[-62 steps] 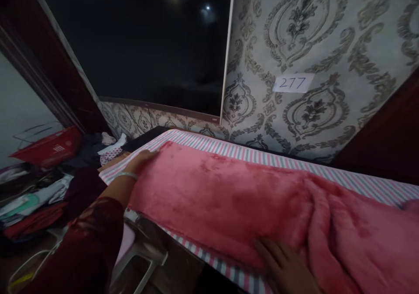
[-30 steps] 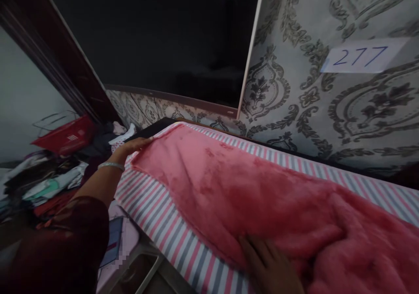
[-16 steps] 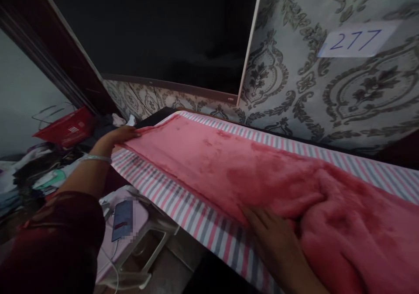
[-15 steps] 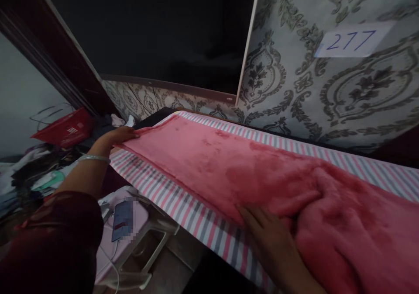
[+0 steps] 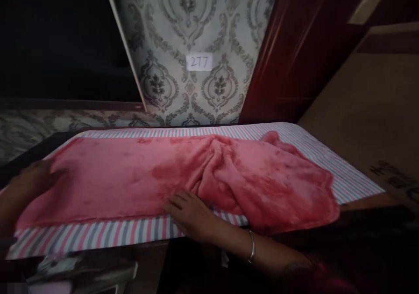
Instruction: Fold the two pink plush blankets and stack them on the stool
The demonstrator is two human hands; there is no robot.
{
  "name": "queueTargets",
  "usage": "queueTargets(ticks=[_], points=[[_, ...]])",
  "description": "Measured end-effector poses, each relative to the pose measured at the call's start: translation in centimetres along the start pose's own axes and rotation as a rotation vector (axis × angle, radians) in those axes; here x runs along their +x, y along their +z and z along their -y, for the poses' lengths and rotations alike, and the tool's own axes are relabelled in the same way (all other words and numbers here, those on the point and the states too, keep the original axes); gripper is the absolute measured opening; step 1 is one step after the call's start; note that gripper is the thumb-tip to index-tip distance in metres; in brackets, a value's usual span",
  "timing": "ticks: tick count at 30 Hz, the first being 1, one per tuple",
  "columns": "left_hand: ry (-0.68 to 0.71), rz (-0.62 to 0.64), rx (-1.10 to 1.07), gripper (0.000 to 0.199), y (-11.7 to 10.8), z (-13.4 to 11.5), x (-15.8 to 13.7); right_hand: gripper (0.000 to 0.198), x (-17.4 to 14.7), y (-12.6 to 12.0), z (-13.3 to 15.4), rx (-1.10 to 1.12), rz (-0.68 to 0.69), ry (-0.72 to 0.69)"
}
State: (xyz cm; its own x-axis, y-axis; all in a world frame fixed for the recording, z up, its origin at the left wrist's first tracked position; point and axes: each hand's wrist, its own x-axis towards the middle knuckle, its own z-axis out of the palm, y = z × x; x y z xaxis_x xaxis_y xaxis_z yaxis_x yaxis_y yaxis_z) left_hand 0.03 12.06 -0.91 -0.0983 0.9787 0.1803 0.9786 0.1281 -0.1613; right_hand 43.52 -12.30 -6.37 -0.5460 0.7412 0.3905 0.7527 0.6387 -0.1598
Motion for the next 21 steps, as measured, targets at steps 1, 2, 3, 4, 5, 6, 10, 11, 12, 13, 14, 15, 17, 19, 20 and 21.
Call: queueTargets(ticks=[1, 2, 3, 4, 5, 6, 10, 11, 12, 13, 14, 15, 17, 19, 20, 21], points=[[0.113, 0.011, -0.030, 0.063, -0.5, -3.2, -0.4, 0.032, -0.5, -1.0, -0.2, 0.039, -0.078, 0.001], [0.211, 0.033, -0.056, 0.065, -1.0, -6.5, -0.9, 0.029, -1.1, -2.0, -0.7, 0.073, -0.169, 0.017], [0.286, 0.062, -0.080, 0.066, -1.6, -9.8, -1.4, 0.028, -1.9, -3.0, -1.5, 0.100, -0.266, 0.051], [0.374, 0.071, -0.112, 0.067, -2.2, -13.0, -2.0, 0.027, -2.9, -4.0, -2.6, 0.122, -0.356, 0.110], [0.436, 0.087, -0.139, 0.068, -2.8, -16.0, -2.4, 0.026, -4.0, -5.0, -4.1, 0.140, -0.438, 0.189], [0.485, 0.100, -0.164, 0.068, -3.3, -18.7, -2.8, 0.025, -5.4, -5.9, -5.8, 0.146, -0.509, 0.288], [0.533, 0.095, -0.230, 0.067, -3.9, -26.1, -4.0, 0.031, -12.8, -9.6, -13.9, 0.079, -0.742, 0.805], [0.526, 0.093, -0.235, 0.067, -3.6, -27.2, -4.4, 0.035, -14.9, -10.5, -15.8, 0.034, -0.777, 0.915], [0.519, 0.084, -0.235, 0.066, -3.2, -28.1, -4.8, 0.038, -17.0, -11.4, -17.5, -0.020, -0.791, 1.015], [0.516, 0.066, -0.230, 0.065, -2.6, -28.7, -5.2, 0.043, -19.1, -12.3, -18.9, -0.089, -0.791, 1.122], [0.516, 0.042, -0.221, 0.064, -2.0, -29.2, -5.6, 0.047, -20.9, -13.0, -20.1, -0.161, -0.765, 1.244], [0.517, 0.012, -0.213, 0.064, -1.4, -29.5, -5.9, 0.052, -22.6, -13.7, -21.0, -0.222, -0.731, 1.362], [0.526, -0.043, -0.201, 0.064, -0.6, -29.7, -6.4, 0.058, -25.2, -14.7, -22.5, -0.289, -0.657, 1.558], [0.536, -0.058, -0.194, 0.065, -0.2, -29.6, -6.4, 0.057, -26.9, -15.2, -23.5, -0.275, -0.604, 1.661], [0.539, -0.056, -0.190, 0.065, -0.2, -29.6, -6.4, 0.055, -27.5, -15.2, -24.0, -0.256, -0.585, 1.678], [0.542, -0.051, -0.185, 0.065, -0.2, -29.5, -6.3, 0.051, -28.0, -15.2, -24.5, -0.243, -0.560, 1.689]])
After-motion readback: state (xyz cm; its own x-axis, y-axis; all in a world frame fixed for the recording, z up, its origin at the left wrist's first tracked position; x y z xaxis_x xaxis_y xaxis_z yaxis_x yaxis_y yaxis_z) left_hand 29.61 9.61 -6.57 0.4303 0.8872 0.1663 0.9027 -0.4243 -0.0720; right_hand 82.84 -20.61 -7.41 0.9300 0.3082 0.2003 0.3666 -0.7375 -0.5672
